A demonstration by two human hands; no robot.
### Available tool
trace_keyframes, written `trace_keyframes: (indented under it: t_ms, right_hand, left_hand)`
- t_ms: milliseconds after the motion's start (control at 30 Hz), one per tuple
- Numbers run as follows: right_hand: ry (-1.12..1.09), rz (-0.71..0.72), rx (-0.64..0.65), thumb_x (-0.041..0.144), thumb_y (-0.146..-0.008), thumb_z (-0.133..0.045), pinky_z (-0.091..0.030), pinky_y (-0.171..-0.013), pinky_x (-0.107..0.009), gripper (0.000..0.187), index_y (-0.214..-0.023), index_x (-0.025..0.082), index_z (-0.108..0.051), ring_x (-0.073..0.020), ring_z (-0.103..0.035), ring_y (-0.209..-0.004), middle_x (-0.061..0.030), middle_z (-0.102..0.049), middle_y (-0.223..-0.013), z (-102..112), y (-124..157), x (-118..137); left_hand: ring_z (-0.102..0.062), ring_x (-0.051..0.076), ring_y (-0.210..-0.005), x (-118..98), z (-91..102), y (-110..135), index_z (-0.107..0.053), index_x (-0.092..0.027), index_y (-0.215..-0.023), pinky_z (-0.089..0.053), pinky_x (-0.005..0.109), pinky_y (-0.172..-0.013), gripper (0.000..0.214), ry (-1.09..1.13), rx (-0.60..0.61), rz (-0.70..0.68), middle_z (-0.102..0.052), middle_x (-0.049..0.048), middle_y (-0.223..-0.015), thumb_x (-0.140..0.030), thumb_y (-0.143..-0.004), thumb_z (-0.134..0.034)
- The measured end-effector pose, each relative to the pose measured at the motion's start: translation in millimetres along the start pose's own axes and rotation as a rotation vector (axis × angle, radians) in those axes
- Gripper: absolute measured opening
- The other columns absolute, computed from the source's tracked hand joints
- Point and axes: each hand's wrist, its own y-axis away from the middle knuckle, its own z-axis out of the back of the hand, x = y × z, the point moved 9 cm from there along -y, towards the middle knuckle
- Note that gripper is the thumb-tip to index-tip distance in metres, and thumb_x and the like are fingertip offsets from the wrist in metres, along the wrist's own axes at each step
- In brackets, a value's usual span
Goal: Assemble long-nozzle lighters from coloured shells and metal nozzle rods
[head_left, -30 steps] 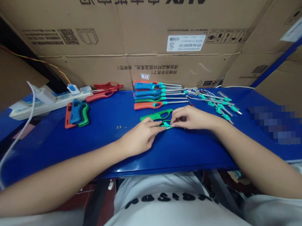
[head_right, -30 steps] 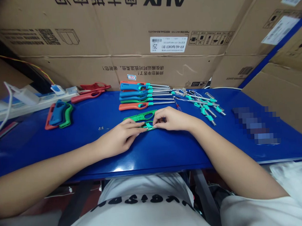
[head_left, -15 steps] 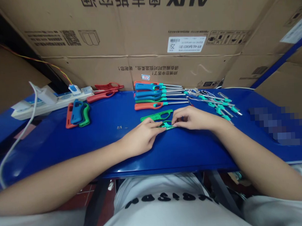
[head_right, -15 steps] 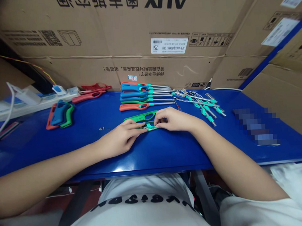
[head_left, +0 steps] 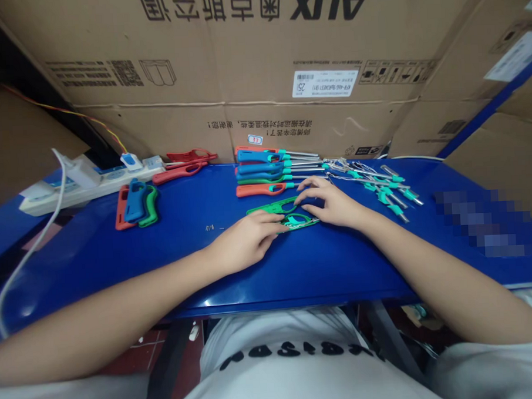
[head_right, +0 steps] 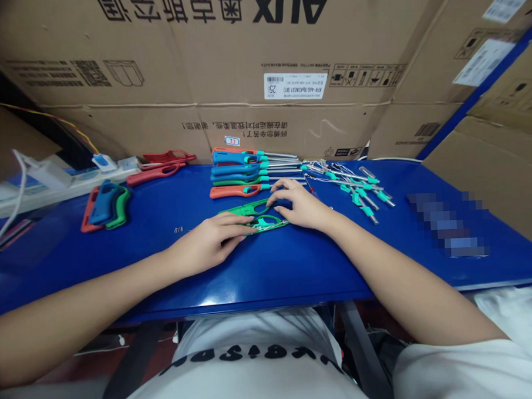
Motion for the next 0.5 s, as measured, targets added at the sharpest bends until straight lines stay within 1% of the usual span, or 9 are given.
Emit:
trace_keyframes:
  t_ms: [67, 167, 200, 267, 333, 367, 433, 500]
  right_hand:
    - [-0.015, -0.032, 0.001, 0.027, -0.086, -0.069, -0.043, -0.108, -0.052, 0.008, -0.091, 0.021, -0.073, -0.0286, -0.057, -0.118, -0.0116, -0.058, -0.119, -1.7, 0.0, -6.1]
    - [-0.061, -0.042, 0.0, 0.029, -0.087, -0.067, -0.047, -0.102, -0.048, 0.009, -0.088, 0.021, -0.068, -0.0262, -0.06, -0.111, -0.0107, -0.061, -0.114, 0.4, -0.7, -4.2]
    - [-0.082, -0.059, -0.009, 0.03, -0.088, -0.066, -0.049, -0.098, -0.045, 0.009, -0.088, 0.021, -0.066, -0.0246, -0.062, -0.104, -0.0096, -0.062, -0.11, 2.1, -1.1, -3.4]
    - [-0.158, -0.141, -0.042, 0.034, -0.09, -0.064, -0.053, -0.084, -0.04, 0.014, -0.088, 0.02, -0.063, -0.0207, -0.062, -0.086, -0.0064, -0.065, -0.094, 5.9, -1.4, -5.5]
    - [-0.316, -0.263, -0.057, 0.041, -0.089, -0.065, -0.053, -0.07, -0.035, 0.021, -0.088, 0.02, -0.06, -0.0173, -0.059, -0.072, -0.0032, -0.064, -0.082, 5.5, -0.5, -11.1]
    - [-0.418, -0.324, -0.05, 0.044, -0.087, -0.067, -0.052, -0.066, -0.033, 0.025, -0.088, 0.02, -0.06, -0.0162, -0.058, -0.069, -0.0024, -0.063, -0.078, 3.3, 0.2, -13.5]
    - [-0.605, -0.416, -0.021, 0.049, -0.082, -0.072, -0.053, -0.061, -0.03, 0.032, -0.087, 0.02, -0.06, -0.015, -0.059, -0.066, -0.0023, -0.064, -0.077, -2.3, 1.6, -15.2]
    - [-0.712, -0.47, 0.007, 0.051, -0.078, -0.076, -0.055, -0.06, -0.029, 0.036, -0.088, 0.019, -0.062, -0.0147, -0.061, -0.067, -0.003, -0.067, -0.078, -5.6, 2.7, -14.1]
  left_hand:
    - [-0.067, 0.025, -0.117, 1.7, 4.3, -1.1, -0.074, -0.018, -0.117, -0.055, 0.042, -0.102, 0.027, 0.018, -0.023, 0.003, -0.07, 0.0134, -0.126, -0.017, -0.097, -0.055]
    - [-0.066, 0.025, -0.117, 2.8, 15.5, -3.7, -0.074, -0.017, -0.115, -0.055, 0.041, -0.102, 0.026, 0.011, -0.083, -0.01, -0.072, 0.0133, -0.122, -0.026, -0.098, -0.058]
    - [-0.066, 0.025, -0.117, 3.0, 19.9, -4.6, -0.073, -0.016, -0.117, -0.055, 0.042, -0.102, 0.027, -0.011, -0.106, -0.017, -0.072, 0.0134, -0.122, -0.027, -0.098, -0.057]
    - [-0.064, 0.026, -0.119, 4.5, 27.8, -5.9, -0.07, -0.017, -0.123, -0.054, 0.044, -0.103, 0.03, -0.078, -0.145, -0.025, -0.07, 0.0136, -0.124, -0.028, -0.098, -0.057]
    - [-0.062, 0.027, -0.123, 6.9, 33.9, -6.7, -0.066, -0.017, -0.13, -0.052, 0.048, -0.105, 0.034, -0.153, -0.171, -0.03, -0.068, 0.0142, -0.13, -0.027, -0.098, -0.058]
    - [-0.06, 0.028, -0.125, 8.0, 36.0, -6.8, -0.064, -0.017, -0.132, -0.051, 0.049, -0.105, 0.037, -0.187, -0.179, -0.036, -0.066, 0.0147, -0.132, -0.027, -0.097, -0.059]
    - [-0.059, 0.03, -0.125, 9.6, 38.4, -6.8, -0.062, -0.017, -0.134, -0.051, 0.05, -0.105, 0.039, -0.234, -0.188, -0.054, -0.065, 0.0154, -0.134, -0.027, -0.096, -0.062]
    - [-0.063, 0.028, -0.119, 10.6, 38.6, -6.2, -0.064, -0.016, -0.13, -0.054, 0.047, -0.101, 0.036, -0.238, -0.185, -0.07, -0.068, 0.0145, -0.129, -0.025, -0.096, -0.063]
